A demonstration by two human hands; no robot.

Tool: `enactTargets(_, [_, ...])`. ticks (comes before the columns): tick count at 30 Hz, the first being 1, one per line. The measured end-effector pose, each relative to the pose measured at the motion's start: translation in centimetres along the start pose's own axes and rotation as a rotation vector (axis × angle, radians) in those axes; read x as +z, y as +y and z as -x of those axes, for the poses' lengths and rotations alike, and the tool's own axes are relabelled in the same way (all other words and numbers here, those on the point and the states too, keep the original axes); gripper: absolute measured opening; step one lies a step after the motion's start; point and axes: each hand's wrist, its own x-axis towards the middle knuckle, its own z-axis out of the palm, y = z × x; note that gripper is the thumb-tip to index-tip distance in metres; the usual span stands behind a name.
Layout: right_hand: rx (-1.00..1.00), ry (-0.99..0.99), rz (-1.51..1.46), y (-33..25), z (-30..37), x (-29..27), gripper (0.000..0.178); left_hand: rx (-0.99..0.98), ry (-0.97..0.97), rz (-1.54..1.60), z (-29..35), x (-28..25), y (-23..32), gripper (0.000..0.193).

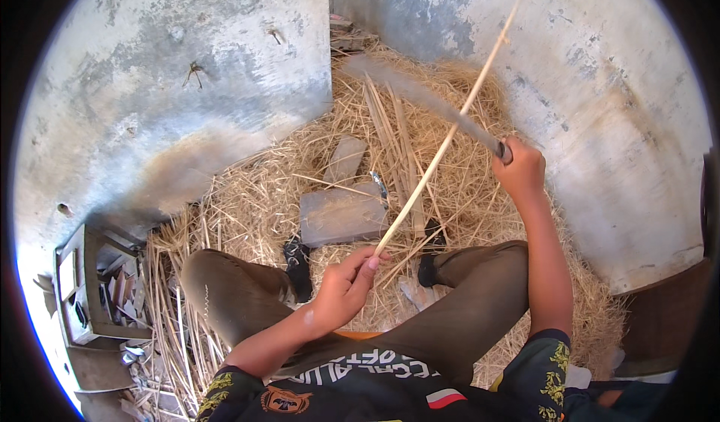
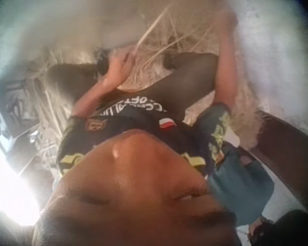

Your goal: The person sits on a bed of straw and uses a knife to shave the surface of a long, thin stick. They hold the stick with one hand and scrape the blade along its length to remove the outer layer, repeating the motion along the stick's surface.

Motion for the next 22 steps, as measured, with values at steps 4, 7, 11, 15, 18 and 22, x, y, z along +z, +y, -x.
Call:
enactTargets(4, [0.002, 0.027, 0.0, 0.9, -0.3, -0.9, 0.017, -0.229, -0.135, 0.406, 1.0, -0.5, 3.5, 0.032])
enactTargets(7, [0.462, 0.101, 0.096, 4.4, -1.5, 0.6, 0.017, -0.344, -0.203, 0.571, 1.1, -0.5, 4.5, 0.033])
enactTargets(11, [0.421, 0.015, -0.072, 1.5, -0.8, 0.1, 0.018, -0.392, -0.202, 0.72, 0.9, -0.9, 4.6, 0.033])
enactTargets(15, [-0.081, -0.073, -0.102, -5.6, 2.3, -0.4, 0.017, -0.341, -0.091, 0.737, -0.3, -2.1, 4.4, 0.033])
enactTargets(18, [-0.318, -0.065, -0.16, -8.9, 3.2, 0.0, 0.017, -0.34, -0.042, 0.7, -0.8, -2.6, 4.3, 0.033])
enactTargets(22, [0.093, -0.228, -0.07, -7.7, -0.6, 0.6, 0.013, -0.255, -0.049, 0.574, 0.3, -2.2, 3.8, 0.032])
